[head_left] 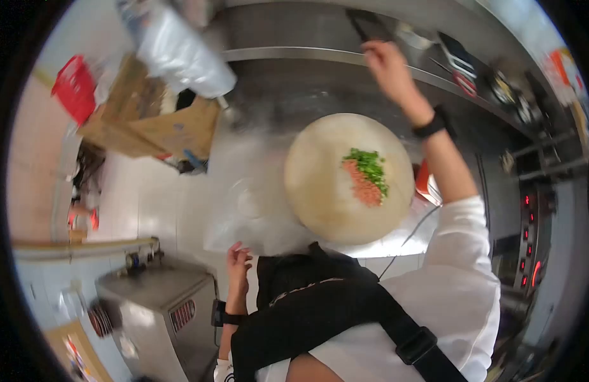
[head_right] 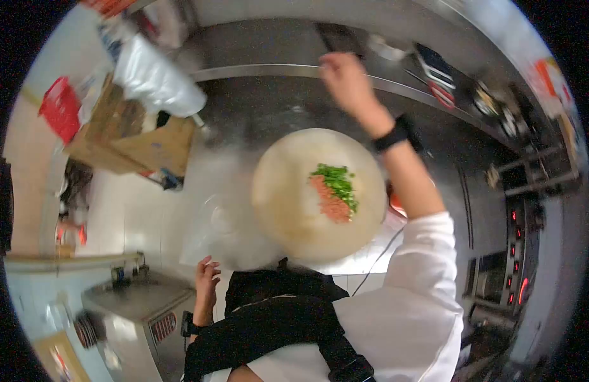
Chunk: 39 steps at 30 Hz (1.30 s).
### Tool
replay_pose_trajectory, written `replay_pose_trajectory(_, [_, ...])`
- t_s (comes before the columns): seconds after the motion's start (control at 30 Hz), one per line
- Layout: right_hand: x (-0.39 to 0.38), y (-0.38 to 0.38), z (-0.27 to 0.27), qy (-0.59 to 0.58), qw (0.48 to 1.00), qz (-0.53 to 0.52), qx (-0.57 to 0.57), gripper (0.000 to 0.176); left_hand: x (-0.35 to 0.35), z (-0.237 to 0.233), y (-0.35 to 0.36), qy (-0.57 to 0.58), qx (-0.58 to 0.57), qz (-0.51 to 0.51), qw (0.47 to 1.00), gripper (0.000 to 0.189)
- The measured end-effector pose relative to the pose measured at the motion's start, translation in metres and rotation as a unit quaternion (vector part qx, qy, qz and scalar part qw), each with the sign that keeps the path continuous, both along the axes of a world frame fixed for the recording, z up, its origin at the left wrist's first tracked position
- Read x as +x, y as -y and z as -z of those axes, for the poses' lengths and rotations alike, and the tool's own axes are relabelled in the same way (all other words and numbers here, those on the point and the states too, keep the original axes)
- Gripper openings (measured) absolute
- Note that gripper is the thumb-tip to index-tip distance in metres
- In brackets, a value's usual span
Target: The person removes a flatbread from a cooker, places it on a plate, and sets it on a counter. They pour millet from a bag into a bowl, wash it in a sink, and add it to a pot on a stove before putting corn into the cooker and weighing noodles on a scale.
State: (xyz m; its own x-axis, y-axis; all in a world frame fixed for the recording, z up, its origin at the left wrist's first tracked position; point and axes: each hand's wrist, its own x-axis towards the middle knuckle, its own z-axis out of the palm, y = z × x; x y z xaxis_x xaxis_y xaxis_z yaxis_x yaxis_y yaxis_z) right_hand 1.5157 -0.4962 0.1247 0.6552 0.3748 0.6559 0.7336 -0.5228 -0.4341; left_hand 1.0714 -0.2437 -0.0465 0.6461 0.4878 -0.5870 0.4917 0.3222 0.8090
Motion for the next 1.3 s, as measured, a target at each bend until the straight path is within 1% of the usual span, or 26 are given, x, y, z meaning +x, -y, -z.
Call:
replay_pose_trajectory(0.03, [-0.049,0.002,-0.012,-0.056,0.995,-0.077,0.015,0.019,0.009,0.008,-0.005,-0.017,-0.005,-0.039,0.999,0.044])
replay_pose_trajectory(0.07, [-0.093,0.006,-0.015,-0.115,0.988,-0.101,-0.003,0.018,0.018,0.012,-0.009,-0.02,0.004,-0.028,0.999,0.058])
replay_pose_trajectory(0.1, [-0.134,0.013,-0.007,-0.157,0.98,-0.123,-0.008,0.017,0.025,0.019,-0.014,-0.023,0.002,-0.011,1.0,0.058])
replay_pose_trajectory(0.13, [-0.175,0.018,0.018,-0.228,0.959,-0.16,0.052,0.02,0.033,0.029,-0.02,-0.03,-0.006,-0.031,0.999,0.062])
replay_pose_trajectory(0.17, [-0.205,0.028,0.035,-0.298,0.934,-0.196,0.005,0.021,0.044,0.038,-0.024,-0.037,-0.017,-0.045,0.998,0.067])
replay_pose_trajectory(0.2, [-0.235,0.037,0.046,-0.341,0.918,-0.198,-0.05,0.022,0.052,0.046,-0.032,-0.044,-0.026,-0.027,0.998,0.068])
replay_pose_trajectory(0.23, [-0.264,0.04,0.058,-0.406,0.898,-0.171,0.004,0.022,0.06,0.057,-0.039,-0.043,-0.033,0.003,0.999,0.068])
replay_pose_trajectory(0.27, [-0.29,0.042,0.073,-0.465,0.871,-0.145,0.061,0.022,0.065,0.071,-0.046,-0.053,-0.033,0.025,0.998,0.06])
replay_pose_trajectory(0.3, [-0.311,0.049,0.092,-0.483,0.861,-0.119,0.102,0.023,0.067,0.085,-0.053,-0.064,-0.033,0.044,0.996,0.053])
replay_pose_trajectory(0.33, [-0.331,0.059,0.099,-0.524,0.838,-0.085,0.125,0.023,0.067,0.098,-0.062,-0.065,-0.037,0.067,0.995,0.053])
replay_pose_trajectory(0.4, [-0.364,0.079,0.108,-0.535,0.83,-0.038,0.151,0.022,0.063,0.119,-0.073,-0.036,-0.081,0.053,0.995,0.033])
replay_pose_trajectory(0.47, [-0.386,0.1,0.114,-0.543,0.819,0.002,0.186,0.021,0.058,0.107,-0.073,0.008,-0.065,-0.007,0.998,0.026])
replay_pose_trajectory(0.53, [-0.398,0.123,0.125,-0.56,0.793,0.042,0.236,0.02,0.052,0.074,-0.06,0.051,-0.029,-0.08,0.995,0.034])
replay_pose_trajectory(0.6, [-0.404,0.15,0.128,-0.554,0.789,0.077,0.254,0.019,0.053,0.019,-0.019,0.089,0.068,-0.048,0.993,0.045])
replay_pose_trajectory(0.63, [-0.409,0.164,0.132,-0.559,0.78,0.102,0.263,0.019,0.053,-0.008,0.005,0.094,0.067,-0.039,0.993,0.045])
replay_pose_trajectory(0.7, [-0.412,0.198,0.144,-0.534,0.789,0.114,0.283,0.018,0.059,-0.052,0.064,0.163,0.069,0.078,0.981,0.053])
replay_pose_trajectory(0.73, [-0.412,0.218,0.149,-0.513,0.796,0.121,0.297,0.018,0.061,-0.064,0.095,0.168,0.07,0.081,0.98,0.053])
replay_pose_trajectory(0.8, [-0.412,0.265,0.153,-0.489,0.811,0.144,0.288,0.017,0.064,-0.081,0.16,0.195,-0.021,0.288,0.937,0.055])
replay_pose_trajectory(0.87, [-0.414,0.324,0.16,-0.444,0.843,0.174,0.247,0.018,0.063,-0.081,0.24,0.148,-0.132,0.329,0.923,0.058])
replay_pose_trajectory(0.9, [-0.416,0.356,0.163,-0.446,0.846,0.165,0.242,0.018,0.063,-0.075,0.277,0.13,-0.181,0.368,0.903,0.057])
replay_pose_trajectory(0.93, [-0.417,0.388,0.165,-0.422,0.86,0.189,0.217,0.018,0.062,-0.064,0.311,0.114,-0.229,0.405,0.878,0.056])
replay_pose_trajectory(1.0, [-0.414,0.454,0.172,-0.378,0.877,0.231,0.184,0.017,0.052,-0.041,0.375,0.096,-0.297,0.399,0.862,0.053])
replay_pose_trajectory(1.13, [-0.396,0.572,0.205,-0.359,0.867,0.291,0.189,0.016,0.048,-0.028,0.476,0.017,-0.307,0.406,0.861,0.048])
replay_pose_trajectory(1.23, [-0.35,0.641,0.229,-0.319,0.879,0.315,0.164,0.016,0.064,-0.032,0.519,0.036,-0.282,0.402,0.87,0.046])
replay_pose_trajectory(1.27, [-0.334,0.652,0.232,-0.331,0.882,0.295,0.162,0.016,0.067,-0.031,0.527,0.033,-0.278,0.382,0.881,0.046])
replay_pose_trajectory(1.3, [-0.315,0.663,0.229,-0.331,0.878,0.32,0.135,0.017,0.077,-0.027,0.535,0.029,-0.269,0.39,0.88,0.046])
